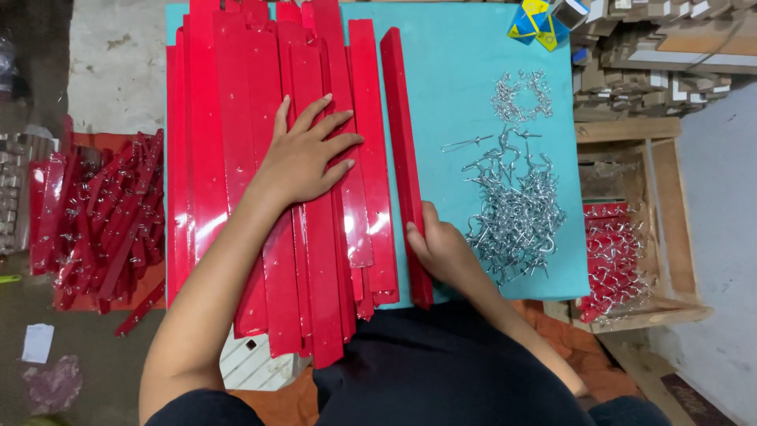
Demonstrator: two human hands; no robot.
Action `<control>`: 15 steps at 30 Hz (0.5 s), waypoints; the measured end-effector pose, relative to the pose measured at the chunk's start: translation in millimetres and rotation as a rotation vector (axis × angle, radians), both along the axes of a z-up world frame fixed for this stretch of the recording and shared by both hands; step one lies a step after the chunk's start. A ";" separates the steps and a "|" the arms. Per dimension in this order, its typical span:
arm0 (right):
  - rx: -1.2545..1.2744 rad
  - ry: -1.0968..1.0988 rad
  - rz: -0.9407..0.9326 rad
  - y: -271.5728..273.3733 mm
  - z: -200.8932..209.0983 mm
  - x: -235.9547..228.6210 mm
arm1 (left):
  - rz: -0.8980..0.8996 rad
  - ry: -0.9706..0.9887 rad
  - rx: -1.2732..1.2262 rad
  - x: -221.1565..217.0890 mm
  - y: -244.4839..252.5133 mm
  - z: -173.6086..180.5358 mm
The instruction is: The person takes red plastic strips and metal hooks from a wooden crate, places them on a turquoise table, and attaches the hooks to the strips by hand. The person repeats this process for multiple strips and returns the assembled items to the crate.
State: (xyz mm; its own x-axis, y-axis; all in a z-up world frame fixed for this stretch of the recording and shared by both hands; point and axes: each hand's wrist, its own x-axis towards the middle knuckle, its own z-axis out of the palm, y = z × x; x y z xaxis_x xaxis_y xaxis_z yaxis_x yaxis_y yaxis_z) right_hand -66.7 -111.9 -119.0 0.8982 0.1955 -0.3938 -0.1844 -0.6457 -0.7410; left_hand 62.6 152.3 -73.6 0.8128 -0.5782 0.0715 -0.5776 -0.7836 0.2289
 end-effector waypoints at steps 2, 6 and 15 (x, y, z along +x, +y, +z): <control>-0.259 -0.094 0.028 -4.9 -20.0 0.0 | -0.001 0.023 0.014 -0.2 -1.5 0.5; -0.357 -0.202 -0.008 3.8 -3.4 4.5 | 0.002 0.084 0.142 3.1 -11.1 9.0; -0.449 -0.178 0.084 -17.6 46.2 44.2 | -0.113 0.158 0.298 39.3 -88.7 9.7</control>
